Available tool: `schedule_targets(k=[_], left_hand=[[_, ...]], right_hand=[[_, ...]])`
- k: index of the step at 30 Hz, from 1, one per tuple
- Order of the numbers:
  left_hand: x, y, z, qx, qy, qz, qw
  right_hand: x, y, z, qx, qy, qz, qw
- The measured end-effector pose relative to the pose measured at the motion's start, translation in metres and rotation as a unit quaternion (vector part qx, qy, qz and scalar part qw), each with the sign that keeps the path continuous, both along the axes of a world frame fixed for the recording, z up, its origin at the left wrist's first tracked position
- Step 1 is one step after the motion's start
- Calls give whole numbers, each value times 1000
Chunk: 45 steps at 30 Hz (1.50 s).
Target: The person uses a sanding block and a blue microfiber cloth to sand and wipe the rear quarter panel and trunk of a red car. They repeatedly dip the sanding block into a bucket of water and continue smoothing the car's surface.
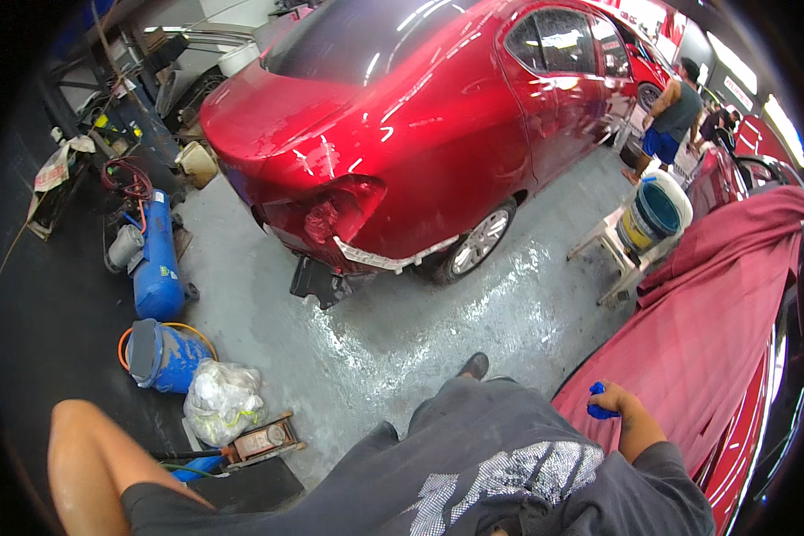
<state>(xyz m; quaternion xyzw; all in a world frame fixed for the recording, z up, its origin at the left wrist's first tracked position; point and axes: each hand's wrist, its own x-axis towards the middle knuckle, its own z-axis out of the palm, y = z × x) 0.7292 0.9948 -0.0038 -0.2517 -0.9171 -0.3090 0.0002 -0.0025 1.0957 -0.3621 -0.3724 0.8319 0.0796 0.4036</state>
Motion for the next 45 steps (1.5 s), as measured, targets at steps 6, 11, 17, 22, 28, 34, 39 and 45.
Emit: schedule_targets(k=[6,11,17,22,28,34,39,45], left_hand=[[14,33,166,-172,224,-85,955],[-19,-98,78,-86,258,-181,945],[-167,-162,22,272,233,-66,931],[-207,-169,61,257,268,-148,916],[-316,-228,39,347,202,-40,915],[-517,-355,-181,528,-49,492,690],[-676,-401,-263,743,-164,451,466],[-797,-472,-287,864,-63,403,295]], right_hand=[[-19,-44,52,14,35,21,999],[17,-134,102,-5,0,32,999],[-12,-142,66,-196,22,40,980],[-41,-172,12,-290,-50,-151,944],[-44,-246,22,-369,-397,-423,726],[-119,-333,30,-399,-541,-401,623],[-148,-426,92,-498,-460,-281,679],[-214,-518,117,-421,-136,123,888]])
